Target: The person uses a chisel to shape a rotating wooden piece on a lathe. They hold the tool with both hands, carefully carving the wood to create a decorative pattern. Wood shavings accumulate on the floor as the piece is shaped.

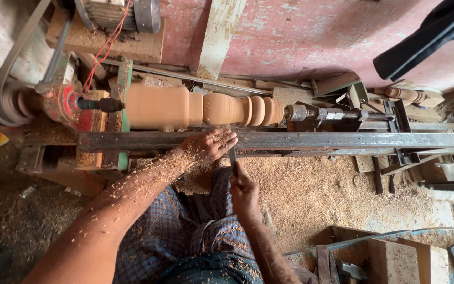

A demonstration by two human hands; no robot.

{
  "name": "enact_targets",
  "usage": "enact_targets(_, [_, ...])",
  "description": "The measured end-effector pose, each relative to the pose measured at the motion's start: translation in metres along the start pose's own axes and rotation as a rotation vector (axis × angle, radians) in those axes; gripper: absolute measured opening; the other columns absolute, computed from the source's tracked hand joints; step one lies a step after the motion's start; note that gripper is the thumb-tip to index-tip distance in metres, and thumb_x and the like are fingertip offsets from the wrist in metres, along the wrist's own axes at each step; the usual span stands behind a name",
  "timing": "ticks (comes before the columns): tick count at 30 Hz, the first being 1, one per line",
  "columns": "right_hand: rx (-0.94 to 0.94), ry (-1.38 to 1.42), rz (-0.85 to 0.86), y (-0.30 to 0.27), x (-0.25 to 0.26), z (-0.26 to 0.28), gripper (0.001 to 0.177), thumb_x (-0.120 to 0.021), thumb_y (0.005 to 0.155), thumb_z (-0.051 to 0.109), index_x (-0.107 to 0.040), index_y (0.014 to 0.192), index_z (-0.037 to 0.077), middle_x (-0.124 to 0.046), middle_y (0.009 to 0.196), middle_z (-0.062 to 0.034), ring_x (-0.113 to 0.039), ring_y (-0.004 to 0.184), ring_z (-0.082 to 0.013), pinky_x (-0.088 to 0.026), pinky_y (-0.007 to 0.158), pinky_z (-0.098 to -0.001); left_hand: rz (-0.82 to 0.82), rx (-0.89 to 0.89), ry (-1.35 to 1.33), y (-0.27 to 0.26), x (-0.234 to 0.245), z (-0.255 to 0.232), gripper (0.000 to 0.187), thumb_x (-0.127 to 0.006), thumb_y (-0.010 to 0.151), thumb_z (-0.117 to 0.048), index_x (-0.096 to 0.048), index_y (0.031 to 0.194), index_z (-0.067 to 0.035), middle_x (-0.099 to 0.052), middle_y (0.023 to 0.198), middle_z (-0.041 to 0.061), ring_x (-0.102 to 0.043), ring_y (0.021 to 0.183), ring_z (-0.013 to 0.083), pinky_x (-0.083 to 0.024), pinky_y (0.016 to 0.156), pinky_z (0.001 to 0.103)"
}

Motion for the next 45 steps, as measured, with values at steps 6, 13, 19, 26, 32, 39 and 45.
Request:
enact_targets(6, [-0.156, -0.048, -0.102, -0.01, -0.013, -0.015, 0.052, -0.059, 0.097, 0.006, -0.054, 0.148, 0.017, -0.077, 0.086, -0.0119, -0.047, 0.047, -0.0037, -0.038, 0.038, -0.0209, -0.094, 0.018, -0.021, -0.001, -0.008, -0.003, 0.043, -0.056, 0.1, -0.016, -0.057, 0.142, -0.005, -0.063, 0.143, 0.01, -0.063, 0.128, 0.0197, -0.05, 0.108, 0.034])
enact_targets(13, [-0.036, -0.071, 0.196, 0.018, 0.026, -0.003, 0.047, -0.057, 0.098, 0.009, -0.057, 0.144, 0.014, -0.078, 0.087, -0.0032, -0.043, 0.043, -0.004, -0.037, 0.035, -0.0214, -0.117, -0.017, -0.036, -0.005, -0.002, -0.004, 0.042, -0.056, 0.102, -0.017, -0.058, 0.141, -0.001, -0.062, 0.141, 0.016, -0.065, 0.126, 0.0256, -0.053, 0.106, 0.037])
enact_targets(19, [-0.033, -0.119, 0.349, 0.037, 0.047, 0.001, 0.049, -0.057, 0.102, 0.012, -0.053, 0.151, 0.017, -0.065, 0.074, -0.0085, -0.045, 0.046, -0.0035, -0.039, 0.036, -0.0215, -0.13, -0.04, -0.043, -0.001, -0.003, -0.001, 0.043, -0.056, 0.104, -0.018, -0.056, 0.141, 0.002, -0.062, 0.142, 0.02, -0.065, 0.124, 0.0308, -0.052, 0.106, 0.04])
enact_targets(26, [-0.168, -0.004, 0.119, 0.007, 0.011, -0.016, 0.05, -0.057, 0.097, 0.011, -0.056, 0.146, 0.02, -0.078, 0.09, -0.0024, -0.043, 0.046, -0.0042, -0.037, 0.038, -0.0206, -0.128, 0.003, -0.094, -0.01, -0.034, -0.009, 0.045, -0.057, 0.103, -0.02, -0.054, 0.144, -0.003, -0.058, 0.144, 0.017, -0.062, 0.129, 0.0321, -0.051, 0.112, 0.045])
enact_targets(32, [-0.064, 0.164, -0.119, -0.007, -0.012, -0.018, 0.055, -0.062, 0.098, 0.005, -0.054, 0.152, 0.015, -0.069, 0.08, -0.0074, -0.048, 0.054, -0.0033, -0.038, 0.044, -0.0197, -0.209, 0.045, -0.251, 0.0, -0.047, -0.011, 0.047, -0.055, 0.105, -0.011, -0.049, 0.151, -0.009, -0.05, 0.155, 0.013, -0.054, 0.138, 0.0245, -0.049, 0.115, 0.042])
enact_targets(39, [-0.097, -0.015, 0.058, 0.015, 0.016, -0.021, 0.051, -0.059, 0.095, 0.011, -0.056, 0.144, 0.02, -0.079, 0.089, 0.0006, -0.04, 0.042, -0.007, -0.034, 0.035, -0.0234, -0.029, 0.005, -0.022, 0.002, -0.039, -0.005, 0.053, -0.051, 0.102, -0.01, -0.042, 0.154, -0.009, -0.048, 0.157, 0.009, -0.052, 0.141, 0.0219, -0.034, 0.123, 0.037])
enact_targets(45, [-0.046, -0.265, 0.272, 0.033, 0.049, 0.002, 0.045, -0.056, 0.104, 0.017, -0.056, 0.148, 0.021, -0.073, 0.076, -0.0131, -0.042, 0.043, -0.0053, -0.038, 0.037, -0.0225, 0.005, -0.045, 0.001, 0.0, -0.021, -0.009, 0.049, -0.049, 0.105, -0.016, -0.045, 0.151, -0.001, -0.051, 0.154, 0.014, -0.054, 0.139, 0.0239, -0.035, 0.121, 0.038])
Point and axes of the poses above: each hand's wrist, its own y-axis towards the middle knuckle, its own x-axis out of the back of the hand, z = x × y, the point moved 8 cm from there along y, towards the middle knuckle
